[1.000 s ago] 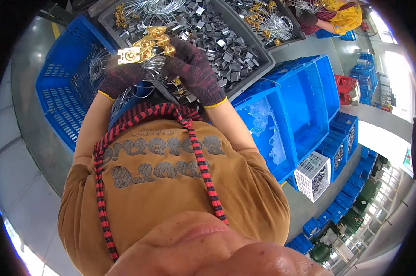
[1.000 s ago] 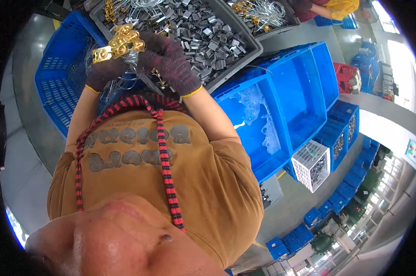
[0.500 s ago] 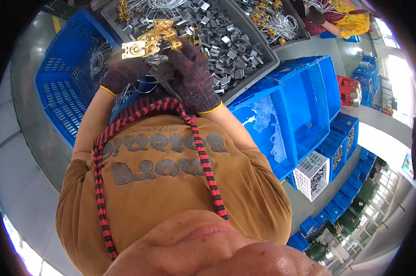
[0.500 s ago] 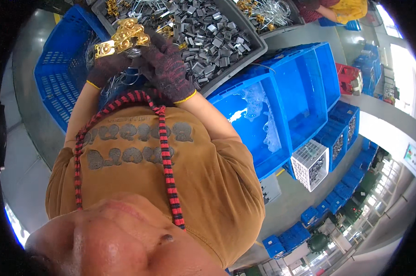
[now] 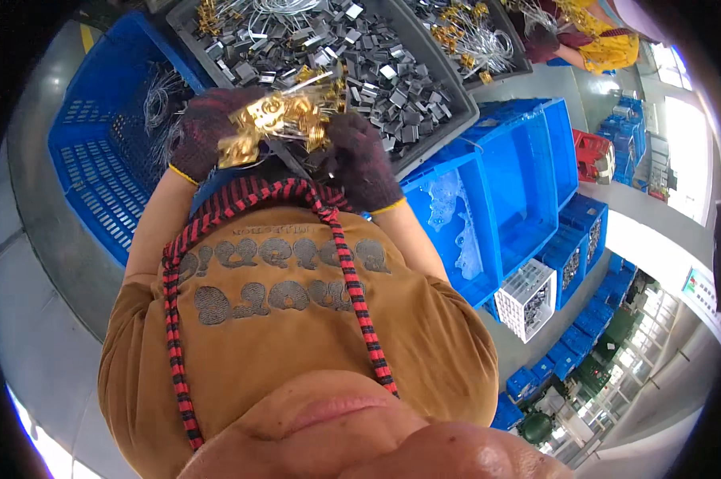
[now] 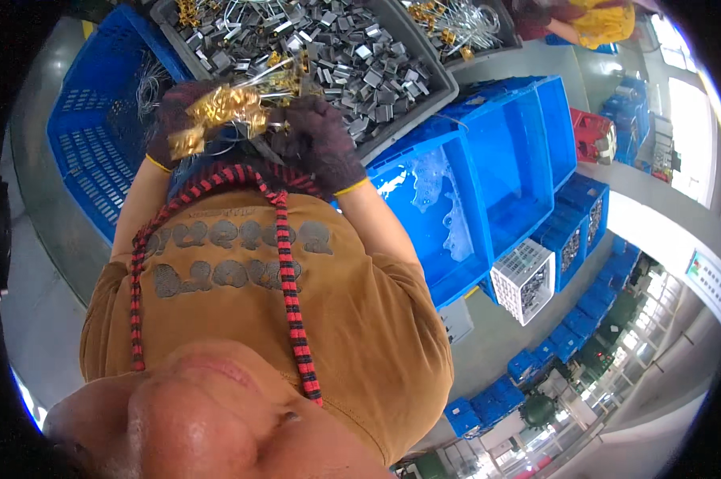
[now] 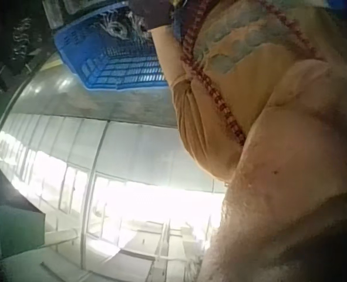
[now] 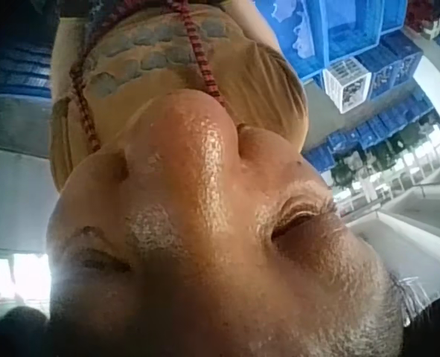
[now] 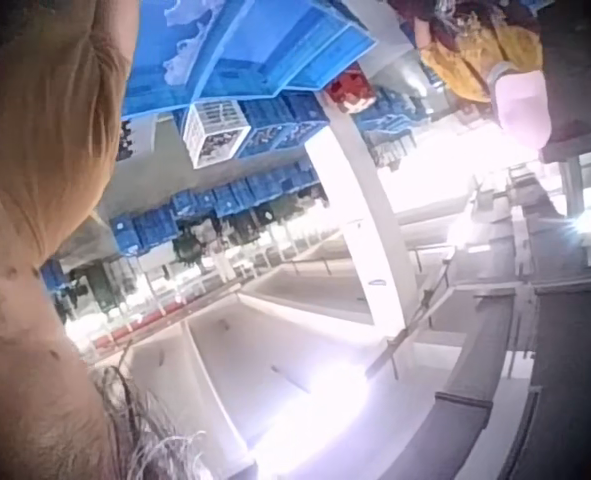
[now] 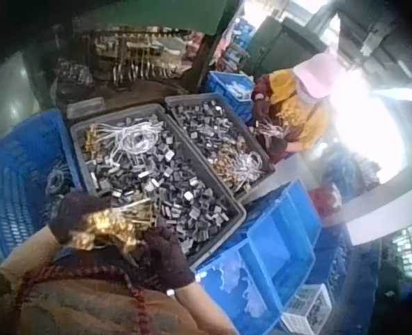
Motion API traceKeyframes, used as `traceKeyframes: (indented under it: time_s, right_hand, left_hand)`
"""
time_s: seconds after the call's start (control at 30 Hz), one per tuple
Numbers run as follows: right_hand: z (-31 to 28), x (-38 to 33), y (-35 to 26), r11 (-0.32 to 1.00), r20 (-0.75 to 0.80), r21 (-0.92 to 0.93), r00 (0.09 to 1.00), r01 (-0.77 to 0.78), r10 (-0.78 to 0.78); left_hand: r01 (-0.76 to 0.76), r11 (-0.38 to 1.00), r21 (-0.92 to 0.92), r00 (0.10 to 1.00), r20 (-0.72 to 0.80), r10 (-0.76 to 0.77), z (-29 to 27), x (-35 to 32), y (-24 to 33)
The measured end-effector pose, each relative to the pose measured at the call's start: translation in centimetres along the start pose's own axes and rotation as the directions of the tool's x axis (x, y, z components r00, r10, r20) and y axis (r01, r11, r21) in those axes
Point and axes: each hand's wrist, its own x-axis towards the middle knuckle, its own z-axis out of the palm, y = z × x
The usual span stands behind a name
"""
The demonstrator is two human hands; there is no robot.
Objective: Assembling gold-colored electronic components with wire harnesses at a production station.
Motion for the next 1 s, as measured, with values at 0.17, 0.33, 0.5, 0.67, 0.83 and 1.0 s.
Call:
traceKeyframes:
  time_s: [0.17, 0.33, 0.5, 0.67, 0.83, 1.0]
  right_hand:
    - [-7.3, 6.2, -4.7, 0.889, -0.075, -0.331, 0.948, -0.315, 0.308]
    - [-10.3, 16.5, 4.6, 0.384, -0.158, -0.920, 0.971, -0.078, -0.182]
    - [-8.1, 17.8, 6.1, 0.558, 0.018, -0.828, 0.992, -0.053, 0.123]
    - [-14.1, 16.3, 5.2, 0.499, -0.100, -0.865, 0.993, -0.054, -0.067]
    - [-13.2, 11.9, -2.0, 0.451, -0.256, -0.887, 0.921, -0.102, -0.294]
    - [-3.4, 3.3, -9.0, 0.973, 0.079, -0.216, 0.995, 0.079, -0.064]
  left_hand:
    - [-0.004, 0.999, -0.044, 0.999, -0.046, 0.002, 0.8, -1.6, -2.2]
    - [0.102, 0.970, -0.219, 0.994, -0.002, -0.106, 1.5, -0.7, -2.6]
    - [-0.074, 0.929, -0.363, 0.992, -0.120, 0.032, 2.1, -3.4, -6.5]
    - [0.127, 0.878, -0.462, 0.974, -0.109, -0.198, 2.3, -4.4, -5.6]
    - [-0.175, 0.882, 0.437, 0.968, -0.086, 0.235, 0.2, -0.4, 1.1]
    - [0.313, 0.842, 0.439, 0.881, 0.197, -0.430, -1.0, 1.9, 3.3]
